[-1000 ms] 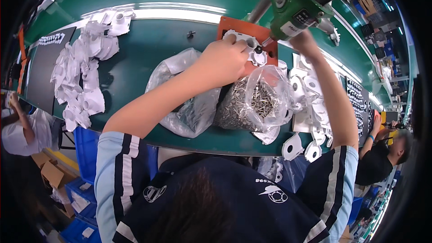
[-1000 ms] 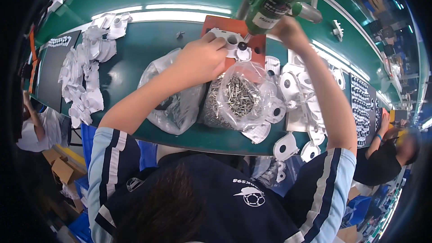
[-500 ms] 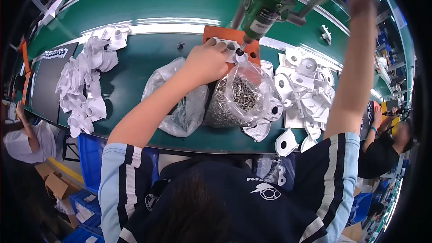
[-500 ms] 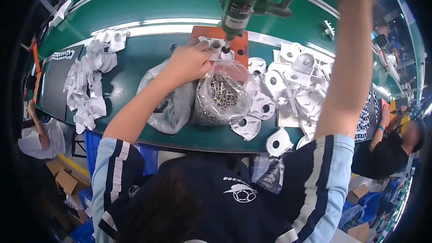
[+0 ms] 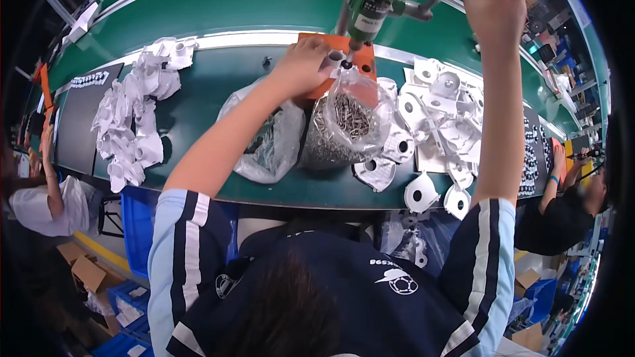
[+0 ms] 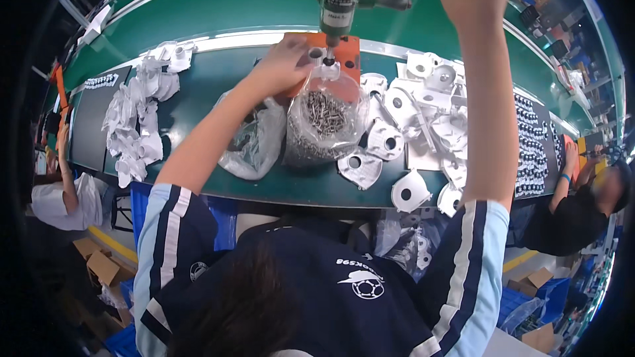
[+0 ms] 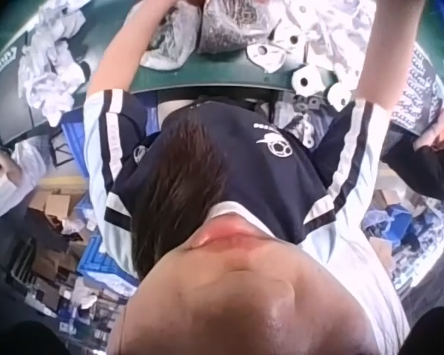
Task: Assembling small screws into white plastic housings using a manual press.
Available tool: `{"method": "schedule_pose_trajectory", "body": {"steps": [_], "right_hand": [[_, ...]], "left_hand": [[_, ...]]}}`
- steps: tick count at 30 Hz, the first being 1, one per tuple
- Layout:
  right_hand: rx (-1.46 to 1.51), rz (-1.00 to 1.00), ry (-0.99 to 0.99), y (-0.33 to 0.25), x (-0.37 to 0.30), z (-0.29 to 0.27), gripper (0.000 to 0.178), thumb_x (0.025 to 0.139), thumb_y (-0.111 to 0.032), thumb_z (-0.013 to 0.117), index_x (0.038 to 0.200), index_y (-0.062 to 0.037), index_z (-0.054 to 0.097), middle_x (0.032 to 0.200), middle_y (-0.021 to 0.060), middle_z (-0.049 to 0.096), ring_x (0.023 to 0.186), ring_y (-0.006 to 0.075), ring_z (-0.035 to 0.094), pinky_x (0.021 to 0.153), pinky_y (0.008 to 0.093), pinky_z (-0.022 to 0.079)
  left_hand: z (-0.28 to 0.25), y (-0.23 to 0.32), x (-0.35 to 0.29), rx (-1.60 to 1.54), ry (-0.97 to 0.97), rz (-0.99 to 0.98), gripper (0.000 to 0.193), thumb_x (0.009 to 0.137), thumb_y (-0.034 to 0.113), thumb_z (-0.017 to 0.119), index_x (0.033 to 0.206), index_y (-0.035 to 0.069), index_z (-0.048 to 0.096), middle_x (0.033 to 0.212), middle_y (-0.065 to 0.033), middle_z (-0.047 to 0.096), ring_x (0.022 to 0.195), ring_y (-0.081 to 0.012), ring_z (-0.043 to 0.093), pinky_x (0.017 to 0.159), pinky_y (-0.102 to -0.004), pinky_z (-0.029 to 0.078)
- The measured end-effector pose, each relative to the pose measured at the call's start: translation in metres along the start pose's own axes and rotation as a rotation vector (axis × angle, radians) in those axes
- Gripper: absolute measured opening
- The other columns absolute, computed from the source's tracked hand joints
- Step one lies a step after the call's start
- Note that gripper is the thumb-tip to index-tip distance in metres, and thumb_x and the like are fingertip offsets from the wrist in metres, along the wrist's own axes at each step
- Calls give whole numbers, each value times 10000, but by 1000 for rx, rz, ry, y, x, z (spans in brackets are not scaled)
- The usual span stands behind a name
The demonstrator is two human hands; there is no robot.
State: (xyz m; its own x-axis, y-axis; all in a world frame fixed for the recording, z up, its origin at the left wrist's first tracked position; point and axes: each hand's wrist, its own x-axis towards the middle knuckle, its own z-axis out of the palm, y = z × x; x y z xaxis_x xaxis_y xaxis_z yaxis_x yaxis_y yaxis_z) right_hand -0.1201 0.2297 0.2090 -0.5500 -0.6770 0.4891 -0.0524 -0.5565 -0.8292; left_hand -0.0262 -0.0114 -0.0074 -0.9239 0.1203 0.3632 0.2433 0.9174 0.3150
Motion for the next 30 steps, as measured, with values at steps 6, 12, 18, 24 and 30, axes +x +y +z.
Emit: {"method": "schedule_pose_trajectory", "body": {"steps": [6,12,18,24,30], "right_hand": [[-105,95,642,49,25,-41,329,901,-211,504,1165,-16,516,1139,166,575,1068,234,541,975,327,379],[-1108,316,241,22,-177,25,277,807,-112,547,1047,25,550,999,93,596,919,172,550,829,291,414],[-1632,833,-163,52,-304,75,620,570,-143,771,1132,-87,517,1278,168,425,1185,363,394,956,443,343],[-1631,497,110,95,-344,57,476,664,55,624,1121,-50,546,1289,159,458,1193,349,408,993,417,330],[-1427,314,406,104,-348,34,292,822,-15,534,1113,7,550,1159,142,564,1096,281,504,929,356,361]], "left_hand": [[-36,8,21,48,-164,-71,442,690,377,636,1038,140,502,997,-100,554,1065,-295,487,892,-567,268],[-41,-53,34,208,314,-342,458,713,452,648,1050,164,534,1063,-126,532,1026,-306,504,815,-492,308],[-64,-94,10,298,350,-368,609,708,403,655,1241,182,461,1139,-166,498,1055,-351,485,893,-568,318],[-150,-156,-75,829,148,-720,541,736,476,641,1144,142,517,1049,-143,569,988,-347,546,825,-506,422],[-158,-232,-116,636,-10,-917,374,812,359,532,1098,118,516,1011,-177,600,983,-343,581,804,-494,433]]}}
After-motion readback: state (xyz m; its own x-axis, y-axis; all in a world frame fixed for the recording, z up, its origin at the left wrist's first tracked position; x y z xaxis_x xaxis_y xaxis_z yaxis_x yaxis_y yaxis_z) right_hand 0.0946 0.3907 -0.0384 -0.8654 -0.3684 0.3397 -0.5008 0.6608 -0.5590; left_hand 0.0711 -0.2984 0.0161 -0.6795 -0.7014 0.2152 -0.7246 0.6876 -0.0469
